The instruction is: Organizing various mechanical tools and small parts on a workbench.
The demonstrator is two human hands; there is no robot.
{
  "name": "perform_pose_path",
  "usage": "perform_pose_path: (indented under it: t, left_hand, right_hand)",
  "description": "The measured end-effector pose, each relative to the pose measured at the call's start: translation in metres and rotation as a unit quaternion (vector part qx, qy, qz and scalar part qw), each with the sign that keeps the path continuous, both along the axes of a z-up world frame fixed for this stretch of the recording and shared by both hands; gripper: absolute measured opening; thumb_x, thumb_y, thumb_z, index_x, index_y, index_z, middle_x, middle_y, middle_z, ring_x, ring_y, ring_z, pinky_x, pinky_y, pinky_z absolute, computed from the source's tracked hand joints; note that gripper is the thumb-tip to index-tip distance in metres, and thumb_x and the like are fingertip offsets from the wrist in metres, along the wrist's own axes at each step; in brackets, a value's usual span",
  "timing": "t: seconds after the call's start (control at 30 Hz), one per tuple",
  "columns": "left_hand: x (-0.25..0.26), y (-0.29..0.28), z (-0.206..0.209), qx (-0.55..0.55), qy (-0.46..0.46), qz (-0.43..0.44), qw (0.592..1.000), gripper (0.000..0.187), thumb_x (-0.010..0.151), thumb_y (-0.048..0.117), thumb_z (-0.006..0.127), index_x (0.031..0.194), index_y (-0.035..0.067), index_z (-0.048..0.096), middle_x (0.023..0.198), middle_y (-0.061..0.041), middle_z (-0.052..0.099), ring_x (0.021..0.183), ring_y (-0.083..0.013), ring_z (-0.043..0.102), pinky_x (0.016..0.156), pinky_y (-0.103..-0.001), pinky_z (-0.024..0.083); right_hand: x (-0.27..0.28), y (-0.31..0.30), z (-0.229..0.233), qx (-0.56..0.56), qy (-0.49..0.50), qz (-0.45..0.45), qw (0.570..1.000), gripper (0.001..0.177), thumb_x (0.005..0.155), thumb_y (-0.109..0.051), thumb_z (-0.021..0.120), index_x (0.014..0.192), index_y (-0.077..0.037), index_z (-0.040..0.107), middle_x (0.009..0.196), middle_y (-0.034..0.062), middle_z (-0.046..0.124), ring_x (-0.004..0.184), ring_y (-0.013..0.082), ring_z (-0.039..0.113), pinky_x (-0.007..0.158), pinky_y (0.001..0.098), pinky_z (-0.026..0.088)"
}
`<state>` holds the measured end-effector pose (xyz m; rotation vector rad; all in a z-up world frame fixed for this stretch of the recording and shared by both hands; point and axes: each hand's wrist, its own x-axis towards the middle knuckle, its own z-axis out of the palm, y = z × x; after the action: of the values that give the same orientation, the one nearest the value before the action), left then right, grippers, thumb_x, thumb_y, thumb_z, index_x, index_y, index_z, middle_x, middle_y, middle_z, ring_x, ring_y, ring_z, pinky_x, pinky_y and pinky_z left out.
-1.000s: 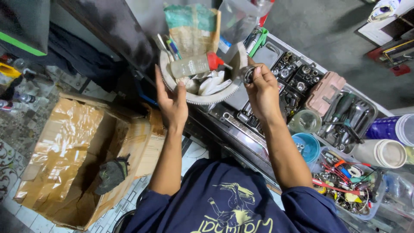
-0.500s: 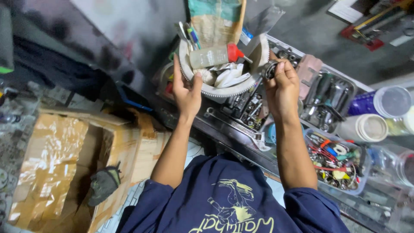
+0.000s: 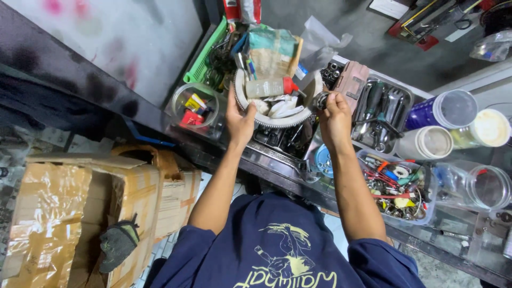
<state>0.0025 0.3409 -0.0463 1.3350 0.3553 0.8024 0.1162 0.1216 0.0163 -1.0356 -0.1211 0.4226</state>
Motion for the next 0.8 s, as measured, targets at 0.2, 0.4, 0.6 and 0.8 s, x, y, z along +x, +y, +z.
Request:
perform_pose_path:
  t: [0.2, 0.4, 0.6, 0.8]
  left_hand:
    - [-0.004, 0.004, -0.023, 0.003, 0.013, 0.006, 1.000, 0.078, 0.093, -0.009, 0.062, 0.162, 0.000, 0.027, 0.152, -0.017, 0.053, 0.134, -0.0233, 0.057, 0.114, -0.034, 0.044]
    - [-0.007, 0.005, -0.014, 0.027, 0.081, 0.056, 0.995, 0.074, 0.093, -0.005, 0.059, 0.162, 0.000, 0.031, 0.150, -0.020, 0.058, 0.130, -0.0256, 0.062, 0.110, -0.034, 0.049]
    - [-0.019, -0.001, 0.027, 0.120, 0.189, 0.053, 0.973, 0.077, 0.091, 0.008, 0.065, 0.160, 0.003, 0.031, 0.145, -0.022, 0.059, 0.131, -0.0326, 0.064, 0.109, -0.038, 0.050]
    - [-0.049, -0.011, 0.051, 0.308, 0.122, 0.100, 0.938, 0.071, 0.096, 0.011, 0.072, 0.158, 0.004, 0.037, 0.164, -0.022, 0.037, 0.154, -0.0419, 0.037, 0.129, -0.047, 0.031]
  right_hand:
    - [0.000, -0.001, -0.031, -0.018, 0.006, 0.002, 1.000, 0.023, 0.113, -0.020, 0.048, 0.117, -0.003, 0.063, 0.106, 0.0040, 0.068, 0.098, 0.0134, 0.064, 0.097, 0.0333, 0.054]
    - [0.010, -0.001, -0.057, -0.064, -0.016, -0.005, 0.998, 0.022, 0.118, -0.021, 0.052, 0.122, -0.004, 0.067, 0.083, -0.0052, 0.052, 0.072, 0.0068, 0.042, 0.066, 0.0243, 0.038]
    - [0.001, 0.007, -0.060, -0.192, -0.140, -0.074, 0.969, 0.019, 0.116, -0.016, 0.055, 0.106, -0.003, 0.064, 0.092, -0.0014, 0.056, 0.086, 0.0102, 0.048, 0.079, 0.0262, 0.041]
    - [-0.038, 0.034, 0.007, -0.224, -0.349, -0.145, 0.898, 0.014, 0.109, -0.010, 0.056, 0.111, 0.001, 0.062, 0.134, 0.0132, 0.060, 0.124, 0.0232, 0.056, 0.110, 0.0343, 0.043]
